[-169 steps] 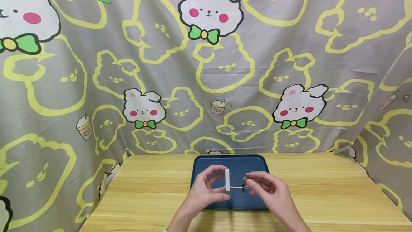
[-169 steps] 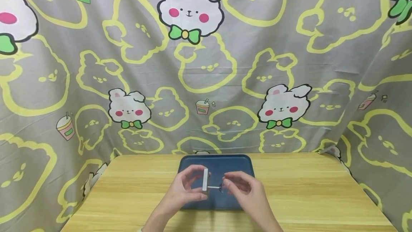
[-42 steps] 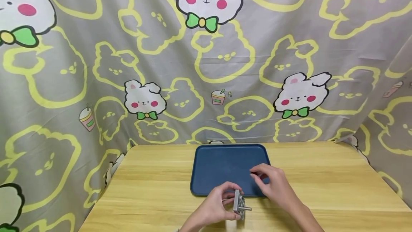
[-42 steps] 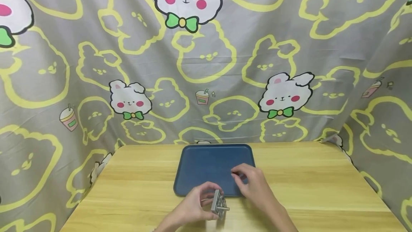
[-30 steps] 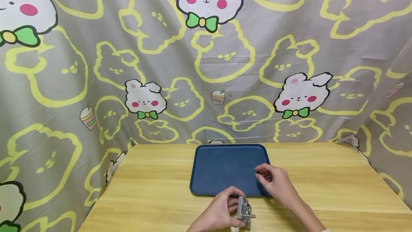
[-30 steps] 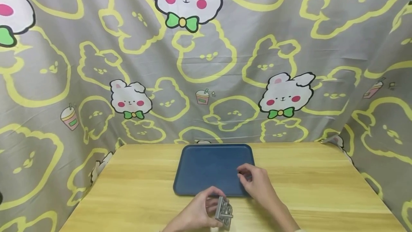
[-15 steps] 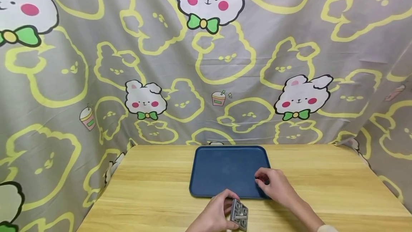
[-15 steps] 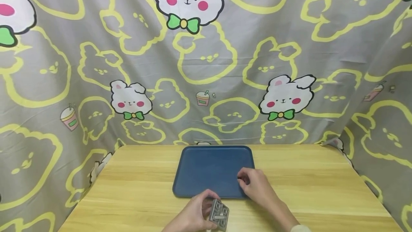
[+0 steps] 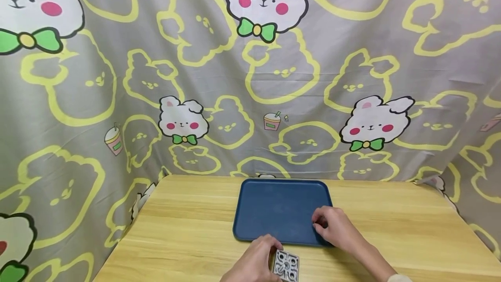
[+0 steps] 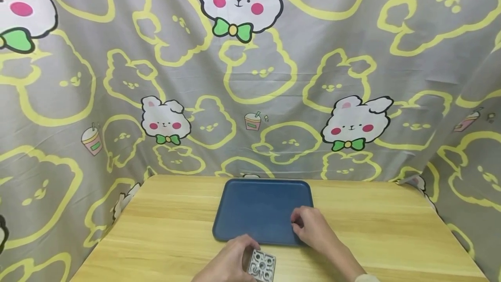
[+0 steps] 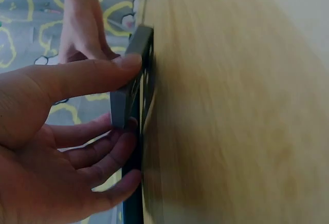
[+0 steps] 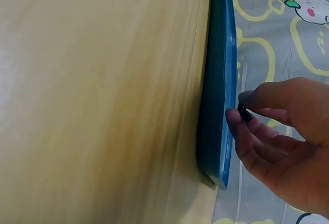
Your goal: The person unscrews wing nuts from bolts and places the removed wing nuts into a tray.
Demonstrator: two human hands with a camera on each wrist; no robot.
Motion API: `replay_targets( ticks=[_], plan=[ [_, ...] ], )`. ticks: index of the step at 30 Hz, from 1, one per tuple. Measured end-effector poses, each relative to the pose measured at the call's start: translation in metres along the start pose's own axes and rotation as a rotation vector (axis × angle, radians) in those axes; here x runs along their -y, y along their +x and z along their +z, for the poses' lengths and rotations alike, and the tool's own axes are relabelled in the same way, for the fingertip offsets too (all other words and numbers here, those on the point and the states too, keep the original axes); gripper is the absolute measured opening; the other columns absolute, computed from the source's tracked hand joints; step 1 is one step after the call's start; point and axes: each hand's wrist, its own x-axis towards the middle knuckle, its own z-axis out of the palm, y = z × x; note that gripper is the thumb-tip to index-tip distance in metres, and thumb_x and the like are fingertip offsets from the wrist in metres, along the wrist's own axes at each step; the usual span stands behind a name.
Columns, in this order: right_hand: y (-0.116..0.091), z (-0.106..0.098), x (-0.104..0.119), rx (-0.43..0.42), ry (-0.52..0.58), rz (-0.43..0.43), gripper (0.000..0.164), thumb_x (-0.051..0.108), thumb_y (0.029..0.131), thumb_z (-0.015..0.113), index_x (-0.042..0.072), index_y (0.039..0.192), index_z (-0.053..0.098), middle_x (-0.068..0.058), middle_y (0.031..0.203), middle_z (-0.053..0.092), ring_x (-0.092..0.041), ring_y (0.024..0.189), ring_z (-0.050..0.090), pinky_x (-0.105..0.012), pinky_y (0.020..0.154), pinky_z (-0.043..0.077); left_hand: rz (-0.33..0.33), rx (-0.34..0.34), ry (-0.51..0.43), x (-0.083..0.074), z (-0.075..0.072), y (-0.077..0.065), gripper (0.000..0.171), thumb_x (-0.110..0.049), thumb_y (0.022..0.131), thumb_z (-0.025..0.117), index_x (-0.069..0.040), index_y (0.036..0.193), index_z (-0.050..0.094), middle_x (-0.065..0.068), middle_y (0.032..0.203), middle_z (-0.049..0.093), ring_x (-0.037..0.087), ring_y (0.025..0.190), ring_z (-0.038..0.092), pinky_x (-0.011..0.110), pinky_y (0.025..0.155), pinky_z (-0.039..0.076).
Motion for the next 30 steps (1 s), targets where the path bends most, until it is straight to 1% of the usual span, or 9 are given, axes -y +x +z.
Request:
replay_targets(
  ticks=[4,8,12,14,17,19,24,27,30],
  plan=[
    [0.004,0.002,0.004,0.002,-0.04,-0.015,0.018,-0.001,0.081,0.081,0.014,0.082,0.071,0.01,0.077,0.06,0.002,0.066,0.055,-0.023,0.057,0.051,0.056,-0.004,0.055,0.014,0.006,0.003,0.051,-0.033,0.072,0.095,-0.016,0.111,0.068,-0.016,0.099,0.057,0.001,0.089,0.051,0.024,0.079,0.049],
    [0.01,0.004,0.009,0.006,-0.059,0.003,0.017,0.001,0.082,0.082,0.014,0.081,0.072,0.011,0.075,0.062,0.002,0.065,0.053,-0.023,0.057,0.049,0.103,-0.015,0.167,0.009,0.004,0.003,0.05,-0.035,0.072,0.095,-0.015,0.109,0.069,-0.015,0.099,0.057,0.001,0.09,0.051,0.023,0.078,0.049],
    [0.019,0.009,0.014,0.003,-0.04,0.029,0.017,0.001,0.082,0.081,0.014,0.08,0.071,0.011,0.074,0.062,0.001,0.065,0.054,-0.022,0.057,0.05,0.078,-0.011,0.257,-0.003,0.0,0.001,0.048,-0.034,0.071,0.095,-0.015,0.107,0.069,-0.014,0.098,0.055,0.001,0.088,0.05,0.023,0.077,0.049],
    [0.024,0.013,0.016,-0.009,-0.032,0.046,0.019,0.002,0.082,0.082,0.016,0.079,0.07,0.012,0.072,0.062,0.001,0.064,0.054,-0.022,0.056,0.05,0.045,0.001,0.245,-0.005,0.0,0.001,0.047,-0.034,0.072,0.096,-0.016,0.106,0.07,-0.015,0.097,0.053,0.001,0.087,0.05,0.023,0.078,0.049],
    [0.029,0.021,0.017,-0.041,-0.028,0.074,0.023,0.003,0.081,0.082,0.018,0.076,0.067,0.013,0.07,0.06,0.001,0.062,0.054,-0.022,0.056,0.049,0.052,0.009,0.221,0.01,0.006,0.004,0.045,-0.038,0.075,0.093,-0.019,0.108,0.069,-0.016,0.098,0.053,0.001,0.087,0.049,0.024,0.076,0.049],
    [0.032,0.027,0.018,-0.058,-0.026,0.088,0.024,0.003,0.08,0.083,0.019,0.075,0.066,0.014,0.068,0.059,0.001,0.06,0.053,-0.021,0.055,0.048,0.014,0.041,0.167,0.012,0.005,0.005,0.046,-0.035,0.075,0.093,-0.019,0.111,0.07,-0.016,0.1,0.053,0.001,0.089,0.05,0.025,0.079,0.05],
    [0.041,0.039,0.024,-0.073,-0.018,0.137,0.026,0.005,0.08,0.084,0.019,0.072,0.064,0.014,0.064,0.056,-0.002,0.059,0.051,-0.024,0.056,0.046,-0.095,0.062,0.02,-0.005,-0.015,-0.008,0.051,-0.019,0.072,0.094,-0.016,0.118,0.072,-0.015,0.105,0.057,0.003,0.095,0.053,0.026,0.088,0.051],
    [0.045,0.044,0.027,-0.096,-0.013,0.169,0.026,0.006,0.08,0.085,0.019,0.07,0.064,0.012,0.063,0.055,-0.005,0.059,0.051,-0.026,0.057,0.046,-0.064,0.014,0.0,-0.005,-0.028,-0.017,0.053,-0.017,0.071,0.095,-0.014,0.118,0.072,-0.012,0.106,0.06,0.004,0.094,0.054,0.026,0.086,0.051],
    [0.047,0.047,0.026,-0.129,-0.016,0.176,0.026,0.005,0.079,0.085,0.018,0.069,0.065,0.01,0.063,0.055,-0.007,0.059,0.05,-0.028,0.057,0.046,-0.019,-0.05,0.045,0.001,-0.038,-0.023,0.051,-0.021,0.071,0.096,-0.012,0.116,0.072,-0.009,0.107,0.061,0.006,0.093,0.055,0.026,0.084,0.052]
  ],
)
